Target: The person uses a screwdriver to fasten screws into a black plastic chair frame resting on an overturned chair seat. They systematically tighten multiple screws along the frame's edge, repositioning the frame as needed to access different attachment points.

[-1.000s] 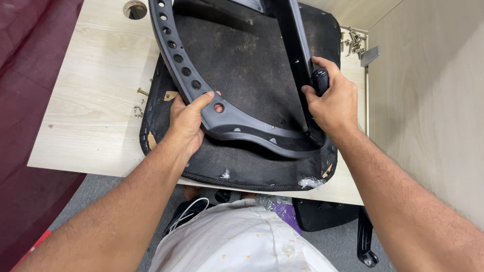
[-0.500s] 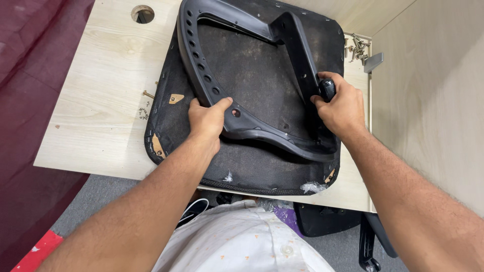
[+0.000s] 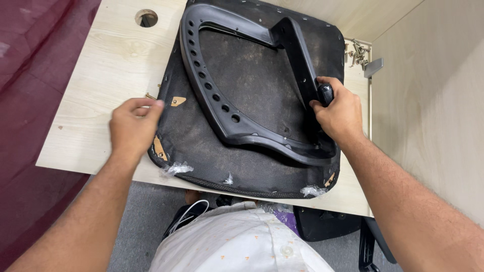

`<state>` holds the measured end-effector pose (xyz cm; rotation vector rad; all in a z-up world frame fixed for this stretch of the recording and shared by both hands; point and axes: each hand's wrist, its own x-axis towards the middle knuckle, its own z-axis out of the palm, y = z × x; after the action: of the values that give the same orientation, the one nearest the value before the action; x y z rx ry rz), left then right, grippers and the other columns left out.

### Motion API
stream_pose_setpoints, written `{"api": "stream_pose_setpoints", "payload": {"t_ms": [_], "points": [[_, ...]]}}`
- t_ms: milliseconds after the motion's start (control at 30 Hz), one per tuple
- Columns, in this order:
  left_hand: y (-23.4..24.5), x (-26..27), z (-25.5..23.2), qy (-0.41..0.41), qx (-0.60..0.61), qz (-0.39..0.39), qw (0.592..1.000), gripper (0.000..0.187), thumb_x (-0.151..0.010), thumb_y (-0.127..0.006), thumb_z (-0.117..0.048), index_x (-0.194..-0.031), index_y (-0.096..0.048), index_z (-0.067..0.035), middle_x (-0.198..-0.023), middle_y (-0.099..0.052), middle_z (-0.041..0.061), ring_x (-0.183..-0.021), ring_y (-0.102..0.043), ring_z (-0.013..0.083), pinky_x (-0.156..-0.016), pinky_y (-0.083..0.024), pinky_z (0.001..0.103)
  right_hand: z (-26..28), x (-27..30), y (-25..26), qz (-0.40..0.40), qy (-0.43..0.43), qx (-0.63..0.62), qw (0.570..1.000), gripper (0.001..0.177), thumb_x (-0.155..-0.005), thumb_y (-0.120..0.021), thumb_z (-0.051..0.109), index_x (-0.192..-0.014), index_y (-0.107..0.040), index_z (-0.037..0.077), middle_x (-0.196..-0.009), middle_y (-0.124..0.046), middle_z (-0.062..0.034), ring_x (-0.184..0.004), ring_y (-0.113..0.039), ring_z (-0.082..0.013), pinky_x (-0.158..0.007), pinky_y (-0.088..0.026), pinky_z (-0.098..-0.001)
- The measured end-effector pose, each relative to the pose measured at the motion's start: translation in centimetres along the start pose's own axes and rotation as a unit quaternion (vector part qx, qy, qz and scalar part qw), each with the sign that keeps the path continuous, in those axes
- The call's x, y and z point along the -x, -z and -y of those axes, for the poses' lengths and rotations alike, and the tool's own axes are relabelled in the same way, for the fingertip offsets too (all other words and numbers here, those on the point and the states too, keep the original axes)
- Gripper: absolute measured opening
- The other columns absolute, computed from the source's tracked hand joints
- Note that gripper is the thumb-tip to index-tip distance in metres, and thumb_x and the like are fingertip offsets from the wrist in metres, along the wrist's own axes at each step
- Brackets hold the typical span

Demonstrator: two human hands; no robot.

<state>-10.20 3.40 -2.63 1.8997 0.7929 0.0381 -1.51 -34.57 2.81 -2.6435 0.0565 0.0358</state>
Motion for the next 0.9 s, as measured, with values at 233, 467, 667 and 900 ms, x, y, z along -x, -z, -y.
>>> {"api": "stream_pose_setpoints", "payload": {"t_ms": [233, 467, 667, 900], "points": [[3.9, -2.6, 5.7, 0.011, -0.107, -0.09, 0.99, 0.017, -0.1, -0.069, -0.018, -0.115, -0.074, -0.011, -0.106, -0.078, 0.004, -0.101, -0.071, 0.015, -0.093, -0.054, 0.036, 0.4, 0.4, 0.5, -0.042, 0.013, -0.036, 0.998, 0.055, -0.085, -0.086, 0.025, -0.134, -0.066, 0.014, -0.107, -0.076, -0.0141, -0.097, -0.074, -0.0245, -0.088, -0.057, -0.038], [3.1, -5.4, 7.0, -0.007, -0.209, -0.024, 0.978, 0.016, -0.101, -0.069, -0.017, -0.114, -0.077, -0.014, -0.107, -0.077, 0.007, -0.101, -0.073, 0.02, -0.097, -0.057, 0.039, 3.4, 1.7, 1.9, -0.1, 0.053, -0.096, 0.989, 0.048, -0.09, -0.084, 0.027, -0.131, -0.067, 0.009, -0.103, -0.076, -0.0058, -0.092, -0.072, -0.0163, -0.085, -0.058, -0.0339], [3.0, -7.2, 6.2, -0.08, -0.336, 0.048, 0.937, 0.021, -0.102, -0.068, -0.023, -0.119, -0.076, -0.016, -0.114, -0.076, 0.006, -0.108, -0.07, 0.0211, -0.1, -0.055, 0.043, 5.4, 3.3, 3.3, -0.101, 0.071, -0.138, 0.983, 0.042, -0.093, -0.082, 0.023, -0.13, -0.067, 0.009, -0.102, -0.076, -0.002, -0.089, -0.07, -0.0107, -0.082, -0.058, -0.0294], [2.8, -7.3, 5.3, -0.067, -0.398, 0.069, 0.912, 0.024, -0.101, -0.069, -0.034, -0.118, -0.077, -0.019, -0.111, -0.077, 0.004, -0.107, -0.071, 0.0204, -0.099, -0.056, 0.044, 5.4, 4.0, 4.0, -0.106, 0.071, -0.152, 0.98, 0.04, -0.095, -0.08, 0.022, -0.131, -0.066, 0.009, -0.101, -0.075, 0.0004, -0.089, -0.07, -0.0069, -0.079, -0.059, -0.0262]]}}
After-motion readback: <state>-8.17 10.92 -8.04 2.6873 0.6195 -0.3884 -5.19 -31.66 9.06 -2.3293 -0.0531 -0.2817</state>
